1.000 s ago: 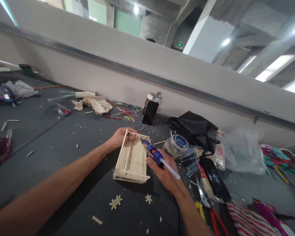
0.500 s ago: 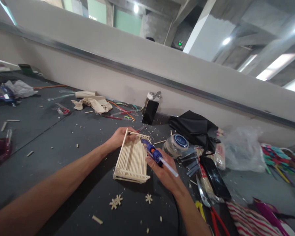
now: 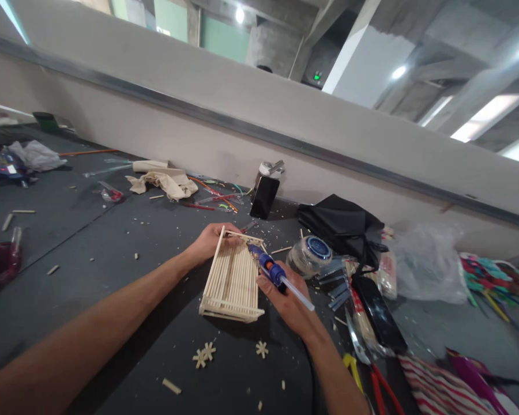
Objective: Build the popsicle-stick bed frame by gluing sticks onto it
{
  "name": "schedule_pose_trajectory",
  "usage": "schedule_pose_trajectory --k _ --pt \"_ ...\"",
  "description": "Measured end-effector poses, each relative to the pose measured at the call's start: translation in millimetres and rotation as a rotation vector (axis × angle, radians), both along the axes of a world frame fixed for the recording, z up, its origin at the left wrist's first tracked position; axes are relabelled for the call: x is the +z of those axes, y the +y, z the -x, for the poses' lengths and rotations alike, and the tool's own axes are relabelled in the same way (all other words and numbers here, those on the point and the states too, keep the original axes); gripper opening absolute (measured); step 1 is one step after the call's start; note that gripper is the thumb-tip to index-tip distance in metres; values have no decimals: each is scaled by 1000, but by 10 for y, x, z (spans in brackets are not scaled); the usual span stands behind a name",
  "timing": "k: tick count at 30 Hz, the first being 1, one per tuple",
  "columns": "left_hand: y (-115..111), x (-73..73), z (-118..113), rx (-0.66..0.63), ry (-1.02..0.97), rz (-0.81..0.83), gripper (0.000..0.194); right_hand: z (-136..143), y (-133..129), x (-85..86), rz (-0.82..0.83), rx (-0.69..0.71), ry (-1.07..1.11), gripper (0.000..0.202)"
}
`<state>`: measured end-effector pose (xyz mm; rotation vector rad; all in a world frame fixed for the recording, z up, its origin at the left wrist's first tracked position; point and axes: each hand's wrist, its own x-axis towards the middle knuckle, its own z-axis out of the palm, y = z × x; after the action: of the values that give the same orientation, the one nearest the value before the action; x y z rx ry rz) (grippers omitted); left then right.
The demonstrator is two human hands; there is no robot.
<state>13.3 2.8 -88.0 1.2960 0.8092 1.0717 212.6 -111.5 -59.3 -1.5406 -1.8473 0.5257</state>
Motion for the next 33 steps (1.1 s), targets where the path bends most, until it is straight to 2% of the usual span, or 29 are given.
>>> schedule_pose_trajectory --k 13,21,33 --pt "-31 41 4 13 -14 -22 31 29 13 -41 10 46 1 25" --pt "-27 30 -9 21 -24 -11 31 0 47 -105 -7 48 15 26" --pt "-15 15 1 14 -9 -12 32 10 45 -106 -9 53 41 26"
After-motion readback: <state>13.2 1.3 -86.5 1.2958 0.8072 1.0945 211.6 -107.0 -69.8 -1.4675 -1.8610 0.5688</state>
